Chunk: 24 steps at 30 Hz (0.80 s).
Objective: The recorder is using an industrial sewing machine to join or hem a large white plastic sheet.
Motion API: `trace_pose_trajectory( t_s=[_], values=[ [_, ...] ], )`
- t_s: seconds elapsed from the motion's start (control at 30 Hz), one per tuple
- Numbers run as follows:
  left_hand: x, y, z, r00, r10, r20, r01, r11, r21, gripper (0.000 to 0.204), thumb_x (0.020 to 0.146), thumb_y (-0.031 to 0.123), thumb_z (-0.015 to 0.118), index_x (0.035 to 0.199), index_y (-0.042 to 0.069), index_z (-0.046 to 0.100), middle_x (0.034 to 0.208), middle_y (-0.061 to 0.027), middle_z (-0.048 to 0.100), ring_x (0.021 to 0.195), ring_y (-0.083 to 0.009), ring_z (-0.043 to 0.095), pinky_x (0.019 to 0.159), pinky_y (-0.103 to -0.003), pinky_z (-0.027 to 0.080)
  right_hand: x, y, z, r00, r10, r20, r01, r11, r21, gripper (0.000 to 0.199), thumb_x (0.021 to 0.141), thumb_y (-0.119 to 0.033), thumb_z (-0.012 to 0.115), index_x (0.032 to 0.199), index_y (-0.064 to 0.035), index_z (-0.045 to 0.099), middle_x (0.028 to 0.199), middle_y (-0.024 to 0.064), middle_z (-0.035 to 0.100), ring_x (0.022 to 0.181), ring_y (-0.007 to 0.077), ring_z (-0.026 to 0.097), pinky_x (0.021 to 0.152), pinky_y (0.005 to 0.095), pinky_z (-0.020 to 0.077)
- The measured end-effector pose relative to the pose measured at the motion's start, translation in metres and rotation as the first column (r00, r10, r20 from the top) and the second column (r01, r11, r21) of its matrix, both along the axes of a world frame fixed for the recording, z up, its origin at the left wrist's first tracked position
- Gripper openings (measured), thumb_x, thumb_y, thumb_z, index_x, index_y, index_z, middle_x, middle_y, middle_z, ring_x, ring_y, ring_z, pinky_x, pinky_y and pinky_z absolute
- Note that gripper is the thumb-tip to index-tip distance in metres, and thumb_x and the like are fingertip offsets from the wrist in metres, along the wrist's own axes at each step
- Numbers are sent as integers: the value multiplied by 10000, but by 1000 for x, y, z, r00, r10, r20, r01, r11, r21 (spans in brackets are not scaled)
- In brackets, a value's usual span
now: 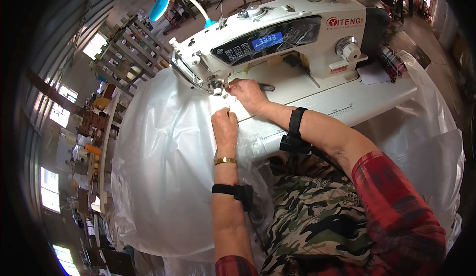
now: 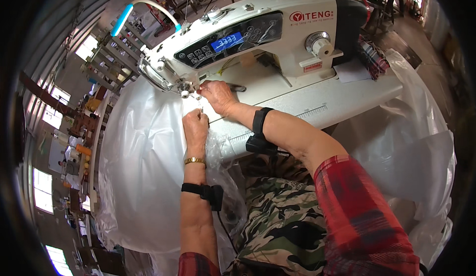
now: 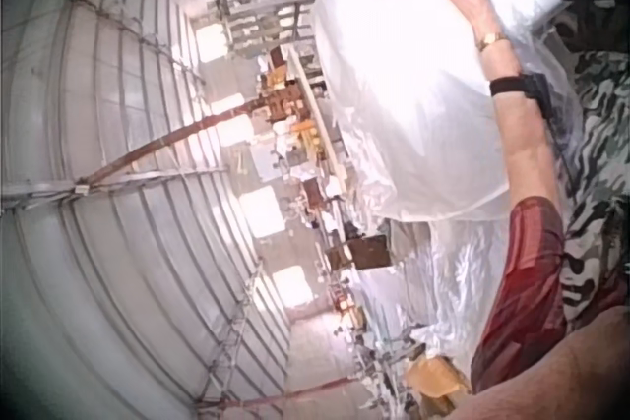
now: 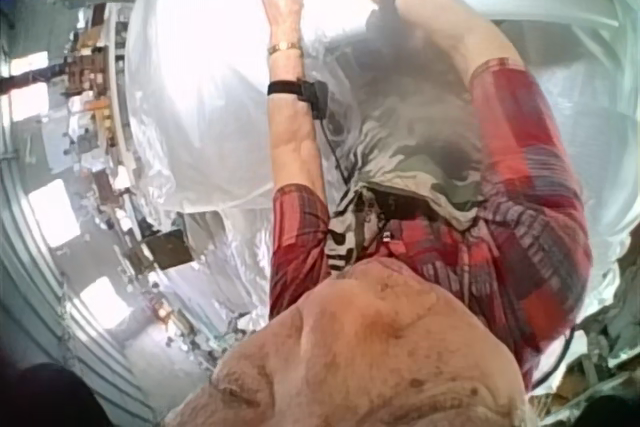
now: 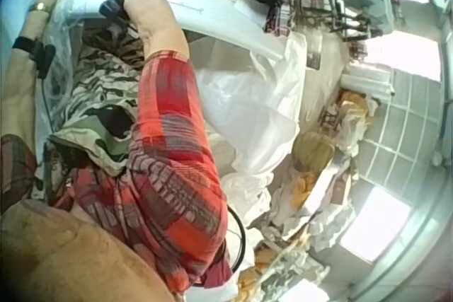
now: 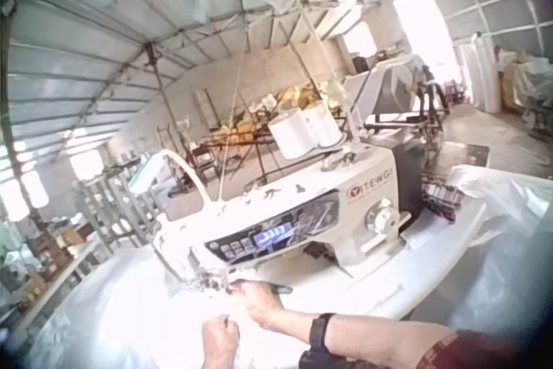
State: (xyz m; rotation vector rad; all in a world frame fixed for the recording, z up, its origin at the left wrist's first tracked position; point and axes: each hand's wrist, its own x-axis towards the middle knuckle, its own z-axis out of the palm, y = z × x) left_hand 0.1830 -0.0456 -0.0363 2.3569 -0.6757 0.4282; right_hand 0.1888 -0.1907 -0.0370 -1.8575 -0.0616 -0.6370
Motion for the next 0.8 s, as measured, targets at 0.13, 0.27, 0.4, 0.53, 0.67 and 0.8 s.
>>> trace_pose_trajectory(
  t_s=[0.13, 0.27, 0.4, 0.53, 0.67, 0.8],
  values=[
    [-3, 5, -2, 999, -2, 38, 2, 1000, -2, 132, 790, -7, 550, 730, -116, 593, 721, -314, 582, 696, -460, 589, 682, -497, 456, 3, 1, -1, 999, 39, 1, -39, 997, 69, 340, 890, -266, 644, 1005, 52, 684, 834, 183, 700, 755, 216, 640, 739, 346, 496],
    [-15, 5, 0, 999, -10, 39, 7, 997, 71, 138, 800, 1, 542, 764, -113, 611, 740, -304, 593, 705, -455, 587, 690, -502, 454, 11, -4, -11, 998, 59, 17, -61, 989, 134, 343, 880, -286, 640, 1007, 29, 693, 832, 174, 705, 773, 267, 660, 741, 359, 499],
    [-23, 10, -6, 989, -6, 145, 7, 1000, -7, 137, 801, -2, 537, 795, -110, 619, 757, -296, 603, 723, -448, 592, 704, -507, 455, 13, -5, -10, 995, 95, -25, -92, 990, 107, 347, 867, -302, 650, 1029, 1, 698, 814, 174, 705, 772, 302, 674, 747, 376, 502],
    [-18, 10, 2, 1000, -1, 28, -2, 997, 83, 136, 803, -2, 535, 805, -107, 621, 765, -292, 608, 741, -445, 598, 716, -510, 456, 16, -3, -12, 994, 107, -28, -104, 990, 99, 351, 867, -305, 657, 1011, 14, 685, 798, 171, 701, 762, 274, 676, 727, 374, 503],
    [-8, 8, 1, 1000, 7, 24, -9, 998, 70, 126, 799, -5, 535, 785, -104, 613, 760, -297, 603, 741, -450, 596, 716, -512, 454, 18, 0, -14, 982, 183, -45, -175, 974, 144, 364, 871, -322, 663, 962, 31, 665, 761, 166, 694, 726, 246, 676, 704, 362, 505],
    [-2, 6, -1, 997, 26, 72, -25, 1000, -8, 142, 782, 35, 542, 723, -75, 610, 686, -282, 583, 640, -434, 583, 665, -497, 452, 19, -6, -17, 963, 255, -92, -247, 965, 89, 270, 899, -186, 660, 977, 64, 591, 853, 127, 691, 757, 162, 672, 690, 302, 550]
  ],
)
